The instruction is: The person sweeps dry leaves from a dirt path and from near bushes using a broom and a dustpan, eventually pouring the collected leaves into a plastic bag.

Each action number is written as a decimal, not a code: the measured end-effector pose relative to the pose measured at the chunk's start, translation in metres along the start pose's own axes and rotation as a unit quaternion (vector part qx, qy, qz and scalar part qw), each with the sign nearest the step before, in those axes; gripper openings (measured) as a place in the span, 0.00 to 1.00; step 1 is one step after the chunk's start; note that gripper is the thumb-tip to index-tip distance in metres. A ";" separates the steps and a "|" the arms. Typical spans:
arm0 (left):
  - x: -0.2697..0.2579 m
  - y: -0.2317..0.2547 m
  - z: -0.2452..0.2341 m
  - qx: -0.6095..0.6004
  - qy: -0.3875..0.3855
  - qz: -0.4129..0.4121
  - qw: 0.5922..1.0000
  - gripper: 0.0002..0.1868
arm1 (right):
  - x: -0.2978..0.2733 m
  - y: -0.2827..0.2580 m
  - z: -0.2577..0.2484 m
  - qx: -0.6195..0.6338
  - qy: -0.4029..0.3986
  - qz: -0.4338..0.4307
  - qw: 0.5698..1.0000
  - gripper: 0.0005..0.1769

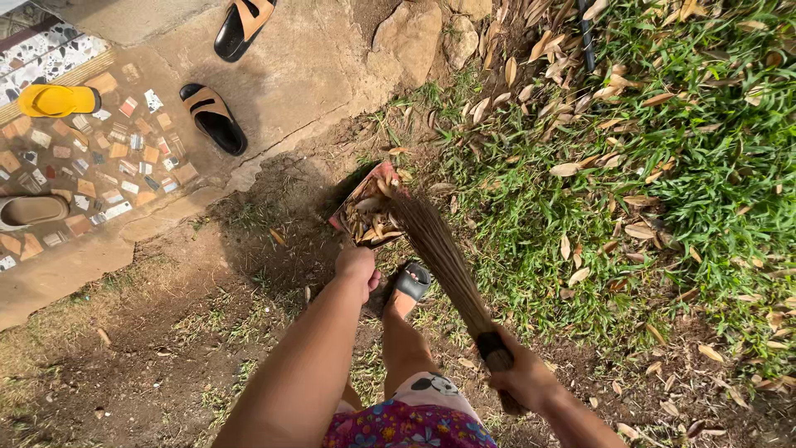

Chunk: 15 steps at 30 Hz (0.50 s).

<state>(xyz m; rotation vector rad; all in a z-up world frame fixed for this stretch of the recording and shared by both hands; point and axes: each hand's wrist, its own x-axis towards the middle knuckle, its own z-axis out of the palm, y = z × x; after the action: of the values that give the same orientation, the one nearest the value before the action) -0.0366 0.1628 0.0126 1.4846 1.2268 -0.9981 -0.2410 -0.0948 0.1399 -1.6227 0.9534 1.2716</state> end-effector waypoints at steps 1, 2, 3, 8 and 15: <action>0.002 0.000 0.002 0.002 0.008 -0.006 1.000 0.17 | -0.008 0.001 -0.008 -0.003 0.004 -0.051 0.999 0.63; 0.005 0.000 0.006 0.007 0.018 -0.013 1.000 0.18 | -0.016 0.003 -0.020 0.031 0.007 0.015 0.999 0.61; 0.006 -0.001 0.007 0.011 0.027 -0.021 0.999 0.18 | -0.019 0.002 -0.040 0.065 0.010 0.082 0.994 0.60; 0.014 -0.001 0.004 0.014 0.019 -0.002 1.000 0.15 | 0.036 -0.043 -0.100 0.144 0.071 -0.014 0.987 0.61; 0.033 -0.023 -0.045 0.003 0.013 0.033 0.999 0.08 | 0.127 -0.079 0.061 -0.038 0.067 0.020 0.997 0.65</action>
<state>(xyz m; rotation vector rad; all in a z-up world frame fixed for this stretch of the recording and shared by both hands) -0.0526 0.2152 -0.0123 1.5367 1.1862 -0.9410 -0.1638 -0.0178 0.0206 -1.7739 1.0353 1.2515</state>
